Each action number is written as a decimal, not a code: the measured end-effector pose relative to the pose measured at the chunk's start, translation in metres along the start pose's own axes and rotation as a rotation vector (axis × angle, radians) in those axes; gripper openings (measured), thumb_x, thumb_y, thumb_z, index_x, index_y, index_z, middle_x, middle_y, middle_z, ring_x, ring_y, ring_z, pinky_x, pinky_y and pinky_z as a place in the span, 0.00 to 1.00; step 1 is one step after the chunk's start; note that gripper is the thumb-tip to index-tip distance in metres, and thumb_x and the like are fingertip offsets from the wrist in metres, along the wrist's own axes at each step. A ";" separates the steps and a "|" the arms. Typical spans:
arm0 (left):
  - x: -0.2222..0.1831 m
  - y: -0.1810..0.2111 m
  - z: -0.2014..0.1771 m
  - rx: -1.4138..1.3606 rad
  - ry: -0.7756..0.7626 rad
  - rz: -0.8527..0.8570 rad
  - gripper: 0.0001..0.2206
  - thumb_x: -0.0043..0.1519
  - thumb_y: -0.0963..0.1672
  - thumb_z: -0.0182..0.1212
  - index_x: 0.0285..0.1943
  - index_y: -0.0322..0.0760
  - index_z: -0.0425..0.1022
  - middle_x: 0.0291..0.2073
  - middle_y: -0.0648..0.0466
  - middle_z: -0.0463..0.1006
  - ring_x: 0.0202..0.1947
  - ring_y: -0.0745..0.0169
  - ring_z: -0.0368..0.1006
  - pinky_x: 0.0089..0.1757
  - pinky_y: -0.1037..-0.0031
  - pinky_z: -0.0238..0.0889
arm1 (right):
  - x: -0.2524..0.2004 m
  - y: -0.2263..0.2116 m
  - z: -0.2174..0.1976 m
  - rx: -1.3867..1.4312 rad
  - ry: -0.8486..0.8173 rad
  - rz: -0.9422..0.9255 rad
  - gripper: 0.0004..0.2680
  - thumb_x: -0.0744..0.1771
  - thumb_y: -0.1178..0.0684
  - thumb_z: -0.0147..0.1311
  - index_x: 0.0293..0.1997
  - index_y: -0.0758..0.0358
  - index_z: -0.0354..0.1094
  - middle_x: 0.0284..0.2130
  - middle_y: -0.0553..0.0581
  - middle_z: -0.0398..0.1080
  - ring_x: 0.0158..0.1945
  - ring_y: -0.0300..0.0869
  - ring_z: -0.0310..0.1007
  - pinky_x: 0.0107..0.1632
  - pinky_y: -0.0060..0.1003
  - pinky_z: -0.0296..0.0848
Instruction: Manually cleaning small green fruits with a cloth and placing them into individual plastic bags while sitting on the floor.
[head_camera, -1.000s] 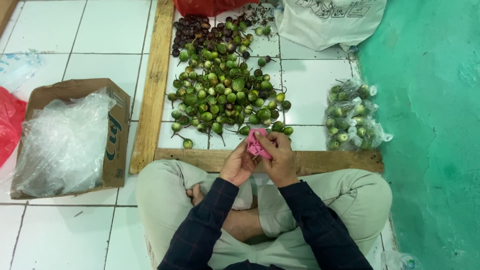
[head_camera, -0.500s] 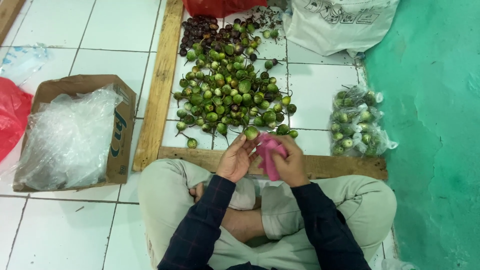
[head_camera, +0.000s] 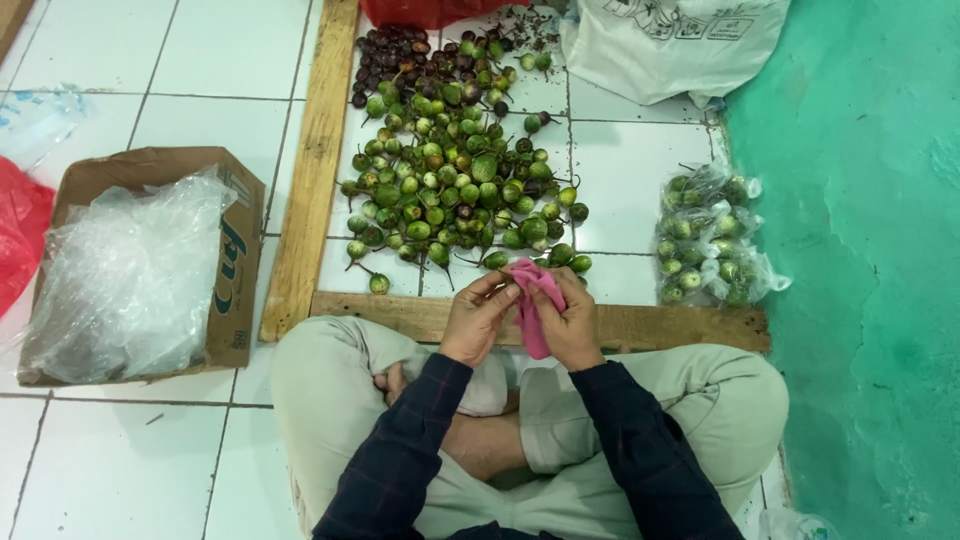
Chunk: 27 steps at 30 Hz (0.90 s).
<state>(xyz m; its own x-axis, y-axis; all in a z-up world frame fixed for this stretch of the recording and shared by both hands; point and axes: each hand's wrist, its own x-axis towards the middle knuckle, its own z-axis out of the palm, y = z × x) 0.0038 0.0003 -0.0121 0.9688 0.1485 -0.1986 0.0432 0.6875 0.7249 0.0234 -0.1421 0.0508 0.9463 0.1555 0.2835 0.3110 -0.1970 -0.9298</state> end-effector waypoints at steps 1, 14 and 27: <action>-0.003 0.008 0.006 0.002 -0.005 -0.003 0.14 0.60 0.36 0.69 0.55 0.33 0.80 0.47 0.50 0.82 0.46 0.61 0.79 0.50 0.71 0.73 | 0.000 -0.005 0.000 -0.001 0.006 0.001 0.06 0.70 0.54 0.56 0.39 0.61 0.78 0.29 0.54 0.70 0.38 0.42 0.73 0.46 0.40 0.70; -0.008 0.022 0.010 0.238 -0.172 0.101 0.17 0.64 0.37 0.64 0.63 0.34 0.75 0.51 0.50 0.79 0.49 0.65 0.76 0.50 0.71 0.72 | 0.004 -0.047 -0.012 0.029 -0.030 0.290 0.11 0.74 0.46 0.43 0.42 0.60 0.68 0.36 0.59 0.72 0.45 0.48 0.70 0.55 0.48 0.66; -0.007 0.016 0.008 0.266 -0.195 0.100 0.14 0.63 0.38 0.67 0.57 0.33 0.77 0.47 0.51 0.82 0.47 0.64 0.77 0.50 0.69 0.72 | -0.001 -0.010 0.000 -0.151 -0.045 0.041 0.10 0.73 0.49 0.47 0.37 0.58 0.73 0.26 0.53 0.63 0.34 0.44 0.69 0.43 0.38 0.68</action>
<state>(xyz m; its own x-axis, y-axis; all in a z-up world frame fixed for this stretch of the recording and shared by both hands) -0.0003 0.0046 0.0059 0.9987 0.0497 -0.0065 -0.0173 0.4634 0.8860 0.0193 -0.1402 0.0599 0.9544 0.1874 0.2324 0.2856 -0.3467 -0.8935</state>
